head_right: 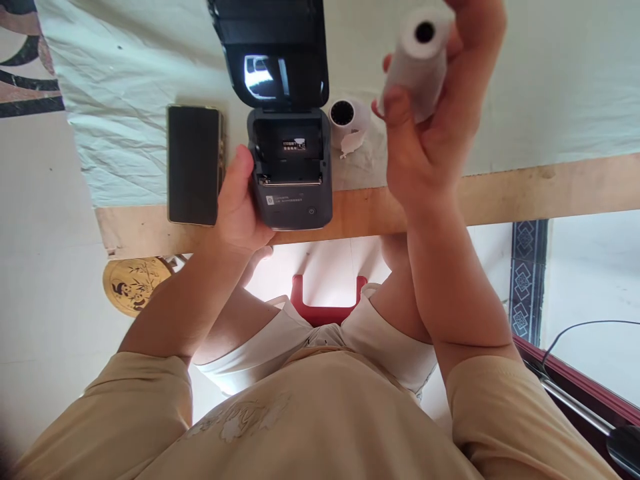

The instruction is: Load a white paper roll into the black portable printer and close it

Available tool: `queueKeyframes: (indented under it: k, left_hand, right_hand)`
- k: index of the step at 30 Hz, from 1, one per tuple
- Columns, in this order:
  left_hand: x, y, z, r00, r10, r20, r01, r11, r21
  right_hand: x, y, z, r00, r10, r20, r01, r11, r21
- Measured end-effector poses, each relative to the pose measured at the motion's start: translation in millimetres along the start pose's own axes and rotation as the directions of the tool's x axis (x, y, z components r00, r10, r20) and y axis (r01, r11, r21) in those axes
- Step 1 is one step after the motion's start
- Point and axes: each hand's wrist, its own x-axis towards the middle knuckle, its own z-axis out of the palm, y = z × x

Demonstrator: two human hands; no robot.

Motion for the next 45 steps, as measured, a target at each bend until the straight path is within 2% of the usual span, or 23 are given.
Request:
queueKeyframes:
  k: [1, 2, 3, 4, 6, 8, 10, 13, 16, 19, 22, 25, 28, 32, 36, 38, 42, 45]
  left_hand:
    - [0, -1, -1.8, 1.000, 0.004, 0.009, -0.004, 1.000, 0.017]
    - [1, -1, -3.6, 1.000, 0.006, 0.021, -0.006, 1.000, 0.030]
    - [1, -2, -5.3, 0.999, 0.004, 0.037, -0.005, 0.999, 0.045]
    - [1, -2, -6.6, 0.999, 0.002, 0.047, -0.005, 0.998, 0.063]
    - [0, -2, -8.0, 0.999, 0.007, 0.044, -0.011, 0.995, 0.103]
    - [-2, -1, -7.6, 0.999, 0.017, 0.031, -0.021, 0.992, 0.127]
    - [-3, -1, -5.9, 0.999, 0.017, 0.034, -0.021, 0.992, 0.127]
    - [-5, 0, -3.0, 0.999, 0.011, 0.036, -0.016, 0.993, 0.119]
    - [-5, 1, -1.9, 1.000, 0.021, 0.022, -0.024, 0.992, 0.124]
    - [-5, 1, -3.1, 0.999, 0.027, 0.047, -0.032, 0.992, 0.124]
    - [-4, 1, -5.4, 0.997, 0.024, 0.066, -0.032, 0.991, 0.127]
    - [-3, 2, -7.7, 0.996, 0.009, 0.085, -0.019, 0.993, 0.120]
    - [-2, 2, -9.1, 0.995, 0.015, 0.103, -0.023, 0.997, 0.071]
    - [-2, 1, -8.3, 0.993, 0.052, 0.106, -0.056, 0.998, 0.033]
    - [-4, 1, -6.2, 0.998, 0.048, 0.039, -0.051, 0.995, 0.087]
    - [-4, 2, -5.9, 0.999, 0.051, 0.009, -0.051, 0.992, 0.113]
    - [-4, 3, -7.5, 0.999, 0.043, -0.015, -0.041, 0.989, 0.143]
    - [-5, 3, -9.2, 1.000, 0.027, -0.008, -0.026, 0.990, 0.141]
  right_hand:
    - [-1, -3, 3, 0.989, -0.148, 0.016, 0.149, 0.988, -0.031]
    - [-3, -6, 7, 0.949, -0.314, 0.018, 0.315, 0.949, -0.035]
    - [-5, -8, 12, 0.906, -0.421, 0.047, 0.423, 0.905, -0.033]
    - [-8, -11, 16, 0.891, -0.447, 0.083, 0.449, 0.894, -0.001]
    - [-14, -17, 25, 0.900, -0.406, 0.158, 0.408, 0.913, 0.017]
    - [-19, -23, 33, 0.923, -0.331, 0.198, 0.357, 0.927, -0.114]
    - [-22, -28, 37, 0.939, -0.275, 0.206, 0.325, 0.904, -0.277]
    - [-22, -29, 38, 0.946, -0.251, 0.205, 0.314, 0.868, -0.385]
    - [-20, -25, 38, 0.937, -0.274, 0.214, 0.338, 0.866, -0.369]
    - [-18, -21, 38, 0.913, -0.349, 0.213, 0.402, 0.860, -0.315]
    - [-18, -21, 40, 0.897, -0.421, 0.138, 0.440, 0.819, -0.368]
    - [-22, -25, 41, 0.901, -0.424, 0.095, 0.423, 0.807, -0.412]
    - [-28, -28, 43, 0.890, -0.432, 0.142, 0.454, 0.817, -0.355]
    - [-34, -29, 46, 0.849, -0.481, 0.221, 0.528, 0.799, -0.288]
    - [-35, -31, 45, 0.828, -0.494, 0.264, 0.552, 0.802, -0.229]
    - [-35, -32, 44, 0.858, -0.459, 0.230, 0.504, 0.836, -0.216]
    - [-35, -28, 42, 0.941, -0.308, 0.139, 0.335, 0.899, -0.283]
    - [-35, -22, 42, 0.958, -0.234, 0.165, 0.273, 0.922, -0.275]
